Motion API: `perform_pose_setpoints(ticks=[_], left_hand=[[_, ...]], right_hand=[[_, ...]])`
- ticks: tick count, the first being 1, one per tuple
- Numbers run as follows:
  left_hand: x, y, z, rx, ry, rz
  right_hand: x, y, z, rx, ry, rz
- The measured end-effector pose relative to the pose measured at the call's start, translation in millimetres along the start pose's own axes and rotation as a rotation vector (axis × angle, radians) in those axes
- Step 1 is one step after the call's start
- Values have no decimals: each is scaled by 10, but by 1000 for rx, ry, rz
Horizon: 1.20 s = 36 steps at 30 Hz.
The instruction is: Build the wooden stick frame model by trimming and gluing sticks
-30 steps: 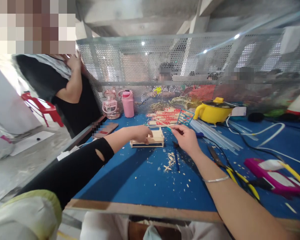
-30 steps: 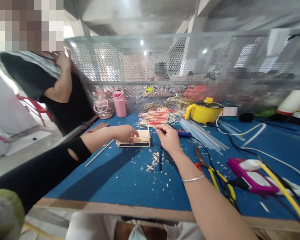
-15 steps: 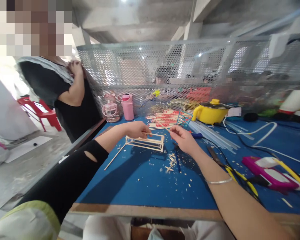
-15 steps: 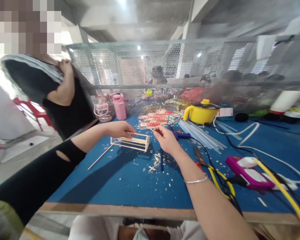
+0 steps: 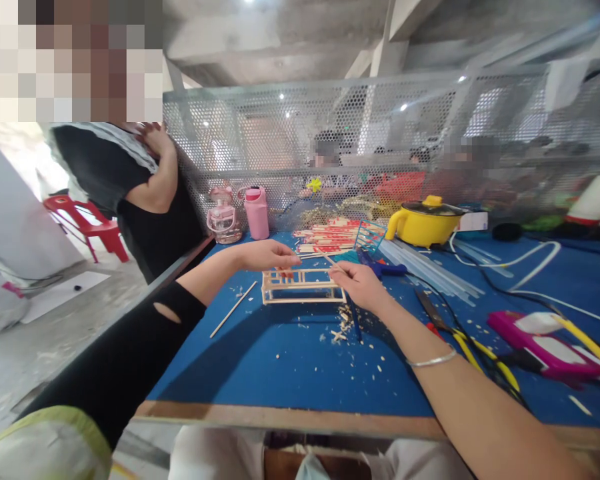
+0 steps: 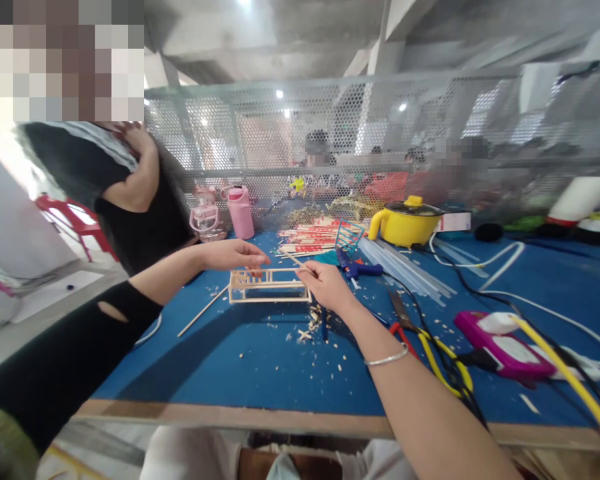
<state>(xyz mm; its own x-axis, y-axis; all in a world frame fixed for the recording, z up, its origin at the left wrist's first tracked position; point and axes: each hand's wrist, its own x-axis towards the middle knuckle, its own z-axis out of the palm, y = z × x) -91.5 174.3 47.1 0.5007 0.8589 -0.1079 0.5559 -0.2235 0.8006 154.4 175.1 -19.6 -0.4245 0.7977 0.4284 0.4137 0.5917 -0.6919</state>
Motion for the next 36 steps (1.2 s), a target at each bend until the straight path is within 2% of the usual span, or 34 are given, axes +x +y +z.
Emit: perform_pose_setpoints(ticks=[3,6,15,19,22,24,25,27,28,29,30,31,32,33,34,35,36], left_hand=[[-27,-119,-23,17,-56,-3],[-16,-176,24,-13,-56,3],[-2,-145,28,-161,-100,-47],[29,-150,7,-207,-75,-8],[41,-129,-11,-180,1,0],[29,-121,6,-138,172,65],[17,-125,35,-133,325,132],[-16,-153,141,-211,739,267],[-35,-174,215,-317,962,291],[-52,-199,296,-468,1117,241],[-67,-223,379,-652,1118,136],[-78,-245,457,-848,981,36],[-84,-264,525,-995,801,7],[-84,-279,579,-1094,657,4],[-78,-291,617,-1155,580,24],[-69,-303,640,-1187,576,59],[-57,-318,649,-1202,627,86]], right_hand=[[7,18,6,-15,9,8],[11,23,11,-32,18,14],[1,10,8,-71,31,6],[5,14,10,-83,43,-5],[4,20,16,-92,78,-29],[-6,18,13,-96,130,-55],[-14,15,8,-104,176,-77],[-35,7,-11,-171,302,-166],[-47,4,-22,-235,370,-232],[-59,0,-34,-314,430,-306],[-70,-2,-44,-400,473,-377],[-79,-4,-51,-481,488,-435],[-87,-5,-53,-545,476,-471],[-92,-5,-50,-593,453,-491],[-96,-4,-40,-625,419,-499],[-99,-1,-23,-641,373,-500],[-100,3,0,-636,331,-500]])
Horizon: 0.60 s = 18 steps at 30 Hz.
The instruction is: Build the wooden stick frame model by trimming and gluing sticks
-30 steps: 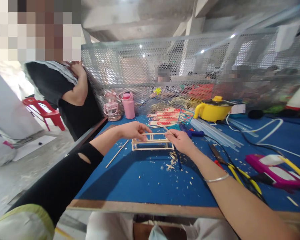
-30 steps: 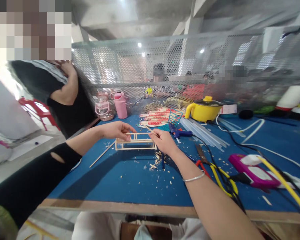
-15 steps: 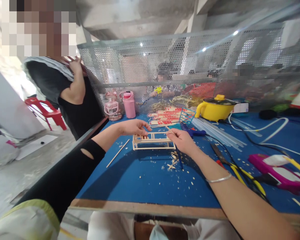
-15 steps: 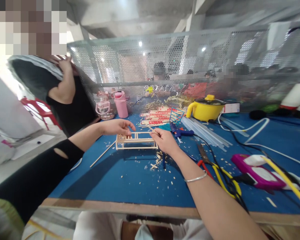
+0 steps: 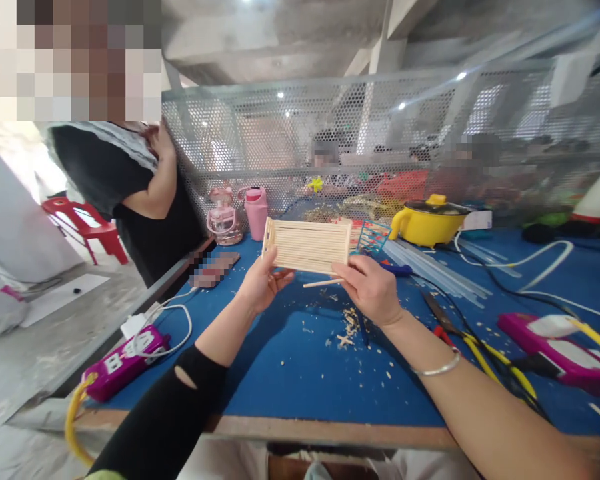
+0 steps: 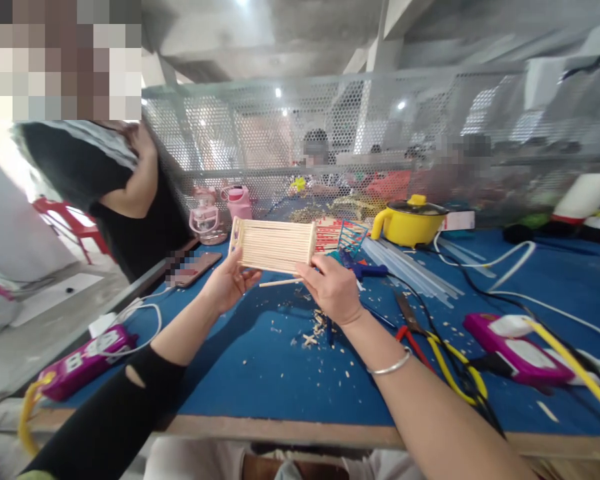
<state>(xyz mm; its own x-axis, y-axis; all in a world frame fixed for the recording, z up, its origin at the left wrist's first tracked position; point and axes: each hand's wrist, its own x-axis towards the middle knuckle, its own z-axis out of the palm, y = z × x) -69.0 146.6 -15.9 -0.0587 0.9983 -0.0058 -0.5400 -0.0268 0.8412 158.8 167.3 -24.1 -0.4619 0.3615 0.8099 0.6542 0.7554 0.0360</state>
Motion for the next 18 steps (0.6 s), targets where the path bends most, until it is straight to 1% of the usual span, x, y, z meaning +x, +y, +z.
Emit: perform_pose_setpoints(ticks=[1,2,4,6,8,9,10,13,15,18], left_hand=[[14,-10,-12,-15,50,46],[29,-16,-30,-27,92,87],[52,-28,-75,-44,115,152],[56,-53,-113,-50,69,195],[43,-100,-116,-46,0,214],[34,-131,-101,-49,-14,215],[25,-166,-76,-63,7,209],[4,-276,27,-137,183,149],[-3,-332,82,-158,260,85],[-6,-369,114,-167,268,56]], right_hand=[[-6,-15,23,32,-17,6],[-10,-33,49,79,-7,40],[-8,-75,97,224,84,188],[13,-123,124,418,177,382],[51,-169,123,597,163,497],[71,-189,116,654,134,520],[88,-207,108,683,103,532],[109,-243,104,637,71,558],[96,-260,128,595,74,579],[62,-292,183,582,69,586]])
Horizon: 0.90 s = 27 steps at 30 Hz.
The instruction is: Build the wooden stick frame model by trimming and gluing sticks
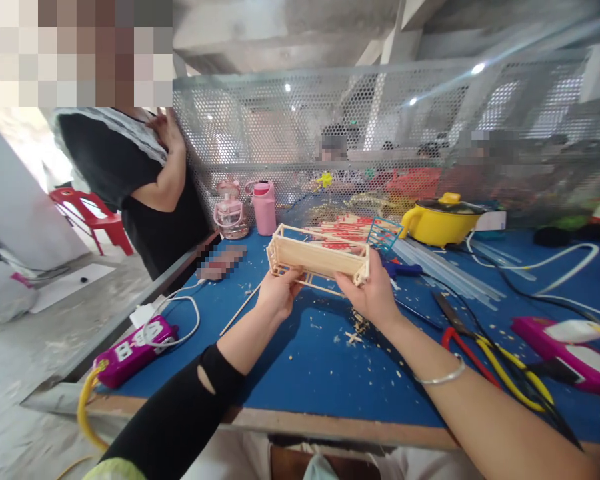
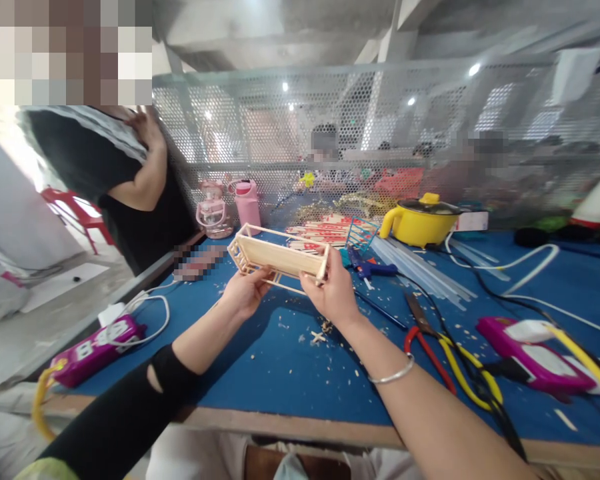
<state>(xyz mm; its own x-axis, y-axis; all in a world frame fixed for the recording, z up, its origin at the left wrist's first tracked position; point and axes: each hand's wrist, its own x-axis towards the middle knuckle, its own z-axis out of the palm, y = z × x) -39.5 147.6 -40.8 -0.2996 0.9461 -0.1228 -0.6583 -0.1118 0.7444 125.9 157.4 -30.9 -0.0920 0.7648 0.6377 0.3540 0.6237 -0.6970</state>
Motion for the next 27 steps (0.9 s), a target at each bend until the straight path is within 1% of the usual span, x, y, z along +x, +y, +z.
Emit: perform_pose_setpoints(ticks=[7,11,15,21,27], left_hand=[[-29,7,28,-39,32,81],[-43,33,32,-32,0,69],[-27,60,-2,-32,-24,41],[-13,49,-14,-30,-23,72],[-58,36,3,-14,-49,84]], right_hand=[[-65,-16,88,23,-7,-12],[-50,14,79,58,10,-15],[-42,40,66,76,21,-41],[-61,29,55,-13,8,-70],[-86,12,79,6,-1,-63]])
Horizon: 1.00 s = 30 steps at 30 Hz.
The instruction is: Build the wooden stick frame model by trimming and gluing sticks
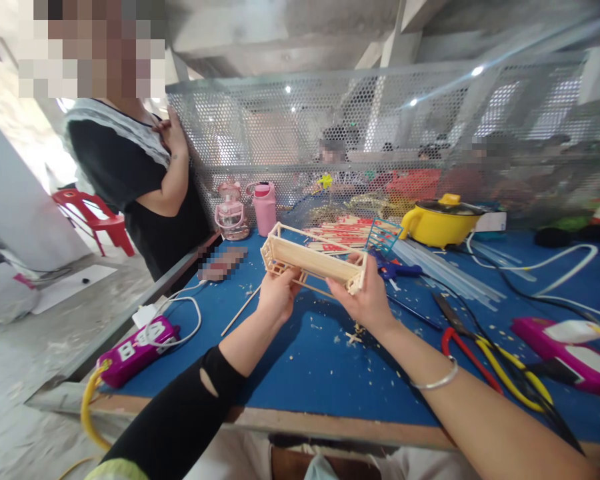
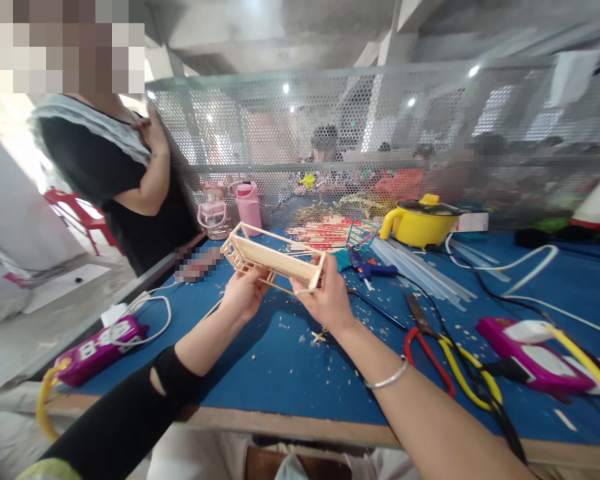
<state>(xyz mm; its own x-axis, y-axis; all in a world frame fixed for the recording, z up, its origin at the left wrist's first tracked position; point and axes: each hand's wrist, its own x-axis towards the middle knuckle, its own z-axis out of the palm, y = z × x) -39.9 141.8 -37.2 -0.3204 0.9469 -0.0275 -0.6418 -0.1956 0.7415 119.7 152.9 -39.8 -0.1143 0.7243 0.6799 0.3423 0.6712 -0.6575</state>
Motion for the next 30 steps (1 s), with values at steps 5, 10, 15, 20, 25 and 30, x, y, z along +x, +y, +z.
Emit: perform_pose_setpoints(ticks=[5,10,15,20,25,30], left_hand=[[-27,-16,8,33,4,24],[-30,-21,13,64,7,64],[-49,-11,20,82,-22,61],[-39,-18,11,73,-10,59],[-15,-44,-7,63,13,61],[-25,-15,-5,49,-19,54]], right_hand=[[-14,-3,13,11,-11,-18],[0,-10,4,3,4,-29],[26,-45,-1,43,24,9],[15,-29,-7,13,12,-14],[-6,-7,-11,-18,-2,-24],[24,-30,-23,2,8,-22]])
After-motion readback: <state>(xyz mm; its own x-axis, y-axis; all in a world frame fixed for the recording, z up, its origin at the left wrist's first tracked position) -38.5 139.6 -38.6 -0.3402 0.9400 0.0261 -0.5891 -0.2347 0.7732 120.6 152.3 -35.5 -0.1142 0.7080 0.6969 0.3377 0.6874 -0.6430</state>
